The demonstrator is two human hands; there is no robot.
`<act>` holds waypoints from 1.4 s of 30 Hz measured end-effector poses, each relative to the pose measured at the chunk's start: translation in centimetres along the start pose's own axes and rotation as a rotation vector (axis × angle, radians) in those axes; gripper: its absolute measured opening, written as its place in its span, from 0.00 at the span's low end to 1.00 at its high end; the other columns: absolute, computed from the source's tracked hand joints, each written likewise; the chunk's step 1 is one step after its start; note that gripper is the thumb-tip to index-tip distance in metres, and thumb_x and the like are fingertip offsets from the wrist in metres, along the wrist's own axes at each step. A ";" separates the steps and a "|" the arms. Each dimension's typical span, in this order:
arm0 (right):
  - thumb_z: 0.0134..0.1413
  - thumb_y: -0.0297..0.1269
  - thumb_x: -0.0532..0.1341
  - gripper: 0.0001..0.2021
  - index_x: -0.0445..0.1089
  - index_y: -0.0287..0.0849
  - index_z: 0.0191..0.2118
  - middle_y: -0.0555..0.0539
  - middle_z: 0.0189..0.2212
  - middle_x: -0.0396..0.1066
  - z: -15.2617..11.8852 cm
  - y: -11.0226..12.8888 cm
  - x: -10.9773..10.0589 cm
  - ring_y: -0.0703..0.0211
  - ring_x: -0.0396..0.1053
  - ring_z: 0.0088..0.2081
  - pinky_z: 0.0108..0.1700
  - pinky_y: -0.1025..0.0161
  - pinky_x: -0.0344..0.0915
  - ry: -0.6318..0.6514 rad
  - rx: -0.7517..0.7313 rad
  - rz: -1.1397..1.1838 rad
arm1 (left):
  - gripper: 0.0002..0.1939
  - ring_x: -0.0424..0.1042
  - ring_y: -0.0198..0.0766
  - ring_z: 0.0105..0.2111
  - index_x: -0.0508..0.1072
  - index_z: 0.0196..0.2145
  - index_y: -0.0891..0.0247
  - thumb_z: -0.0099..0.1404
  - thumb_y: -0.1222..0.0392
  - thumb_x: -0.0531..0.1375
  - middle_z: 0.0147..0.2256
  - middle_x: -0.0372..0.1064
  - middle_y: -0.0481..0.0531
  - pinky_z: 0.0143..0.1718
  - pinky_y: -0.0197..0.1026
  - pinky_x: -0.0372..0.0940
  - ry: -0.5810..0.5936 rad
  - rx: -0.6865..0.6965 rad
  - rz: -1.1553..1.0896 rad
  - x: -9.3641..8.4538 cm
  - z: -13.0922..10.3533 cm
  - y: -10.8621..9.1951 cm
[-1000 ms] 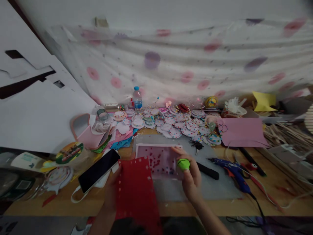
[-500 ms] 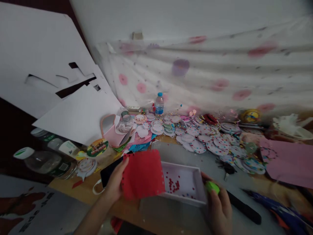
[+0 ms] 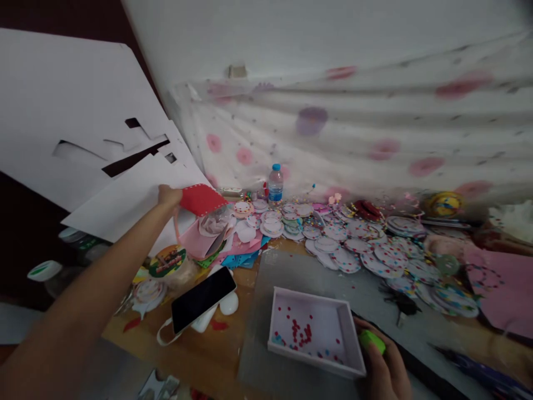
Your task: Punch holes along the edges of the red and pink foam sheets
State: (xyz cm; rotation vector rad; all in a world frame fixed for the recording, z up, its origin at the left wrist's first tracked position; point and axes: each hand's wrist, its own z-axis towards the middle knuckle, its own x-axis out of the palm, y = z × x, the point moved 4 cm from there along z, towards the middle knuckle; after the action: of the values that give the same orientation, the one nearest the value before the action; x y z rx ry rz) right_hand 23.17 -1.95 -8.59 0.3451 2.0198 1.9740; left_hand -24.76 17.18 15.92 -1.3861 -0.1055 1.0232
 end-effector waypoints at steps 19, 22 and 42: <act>0.51 0.53 0.57 0.19 0.66 0.43 0.39 0.47 0.37 0.70 0.3 1.2 0.7 0.53 0.66 0.37 0.37 0.62 0.64 0.024 0.049 -0.005 | 0.15 0.69 0.43 0.43 0.66 0.49 0.65 0.66 0.58 0.57 0.48 0.66 0.56 0.42 0.50 0.67 0.932 0.494 0.829 16.1 -9.1 2.6; 0.50 0.54 0.58 0.19 0.66 0.42 0.38 0.47 0.35 0.70 0.4 1.2 0.8 0.54 0.66 0.36 0.37 0.63 0.64 0.007 0.045 0.000 | 0.15 0.69 0.43 0.43 0.66 0.49 0.65 0.66 0.57 0.57 0.48 0.66 0.56 0.42 0.50 0.67 0.876 0.502 0.882 14.4 -6.8 1.0; 0.49 0.51 0.59 0.19 0.65 0.40 0.38 0.47 0.31 0.68 0.3 1.1 1.8 0.54 0.66 0.32 0.33 0.61 0.64 -0.043 -0.093 -0.078 | 0.16 0.71 0.41 0.37 0.67 0.35 0.82 0.58 0.65 0.47 0.30 0.64 0.52 0.36 0.36 0.59 0.452 0.440 0.471 1.1 -3.3 -17.0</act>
State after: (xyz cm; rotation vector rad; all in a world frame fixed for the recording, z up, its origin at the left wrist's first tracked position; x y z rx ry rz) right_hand 21.59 -0.99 -7.56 0.2815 1.8786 1.9880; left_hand -13.06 17.95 28.71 -1.2187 0.7695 1.0061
